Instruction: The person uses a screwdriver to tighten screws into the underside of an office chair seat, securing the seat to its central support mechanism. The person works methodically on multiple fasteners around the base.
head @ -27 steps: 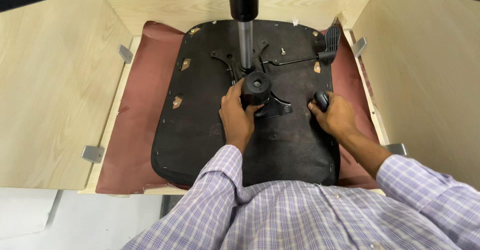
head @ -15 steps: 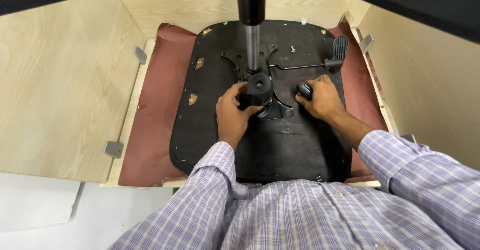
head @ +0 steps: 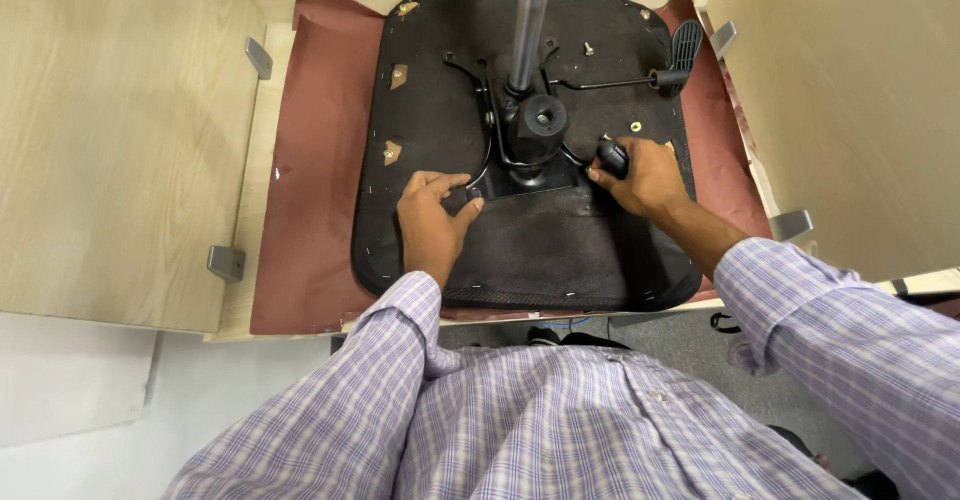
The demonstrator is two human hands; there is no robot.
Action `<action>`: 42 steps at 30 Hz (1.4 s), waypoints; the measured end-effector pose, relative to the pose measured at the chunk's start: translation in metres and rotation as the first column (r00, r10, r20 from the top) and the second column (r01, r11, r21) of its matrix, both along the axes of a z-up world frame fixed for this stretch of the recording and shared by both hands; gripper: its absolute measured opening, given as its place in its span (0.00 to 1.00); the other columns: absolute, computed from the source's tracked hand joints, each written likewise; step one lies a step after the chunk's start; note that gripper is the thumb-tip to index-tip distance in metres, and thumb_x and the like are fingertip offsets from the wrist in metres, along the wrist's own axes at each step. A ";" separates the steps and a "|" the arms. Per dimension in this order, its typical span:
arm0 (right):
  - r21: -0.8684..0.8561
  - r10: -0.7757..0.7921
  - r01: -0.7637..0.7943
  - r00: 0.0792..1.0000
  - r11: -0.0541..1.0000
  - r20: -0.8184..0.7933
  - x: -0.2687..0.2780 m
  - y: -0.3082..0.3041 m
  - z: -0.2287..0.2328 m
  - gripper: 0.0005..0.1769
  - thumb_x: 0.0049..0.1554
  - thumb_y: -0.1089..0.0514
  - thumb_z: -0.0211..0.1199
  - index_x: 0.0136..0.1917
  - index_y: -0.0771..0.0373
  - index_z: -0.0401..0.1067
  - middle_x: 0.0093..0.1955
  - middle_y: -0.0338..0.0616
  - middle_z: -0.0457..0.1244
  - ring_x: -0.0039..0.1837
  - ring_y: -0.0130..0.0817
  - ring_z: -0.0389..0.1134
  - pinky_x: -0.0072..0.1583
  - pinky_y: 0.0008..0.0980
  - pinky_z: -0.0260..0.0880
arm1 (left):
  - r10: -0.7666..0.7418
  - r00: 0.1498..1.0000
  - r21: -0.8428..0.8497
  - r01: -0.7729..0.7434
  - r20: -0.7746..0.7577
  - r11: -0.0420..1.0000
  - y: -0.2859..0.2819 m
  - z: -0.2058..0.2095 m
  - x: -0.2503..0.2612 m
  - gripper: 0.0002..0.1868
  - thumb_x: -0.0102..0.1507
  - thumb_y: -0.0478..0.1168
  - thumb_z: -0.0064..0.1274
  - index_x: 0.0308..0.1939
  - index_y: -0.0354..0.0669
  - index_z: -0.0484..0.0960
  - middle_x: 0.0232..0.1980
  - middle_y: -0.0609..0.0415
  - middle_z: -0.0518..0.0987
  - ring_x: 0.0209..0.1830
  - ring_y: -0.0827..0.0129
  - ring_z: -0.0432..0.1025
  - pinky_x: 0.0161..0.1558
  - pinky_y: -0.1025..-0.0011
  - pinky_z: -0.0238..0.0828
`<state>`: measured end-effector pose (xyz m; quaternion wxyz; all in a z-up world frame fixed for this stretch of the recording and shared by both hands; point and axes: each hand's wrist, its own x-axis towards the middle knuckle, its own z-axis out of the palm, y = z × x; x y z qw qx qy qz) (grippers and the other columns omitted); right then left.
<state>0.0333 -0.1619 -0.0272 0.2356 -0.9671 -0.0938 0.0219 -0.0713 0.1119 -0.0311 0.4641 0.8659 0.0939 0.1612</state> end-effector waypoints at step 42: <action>-0.066 -0.391 0.386 0.908 0.920 -0.148 -0.026 0.021 -0.004 0.13 0.53 0.49 0.75 0.50 0.53 0.82 0.46 0.49 0.72 0.50 0.46 0.74 0.52 0.46 0.72 | -0.104 0.992 -0.038 0.107 0.065 0.994 0.012 0.003 0.017 0.08 0.59 0.27 0.60 0.38 0.40 0.90 0.33 0.54 0.77 0.32 0.69 0.73 0.35 0.71 0.73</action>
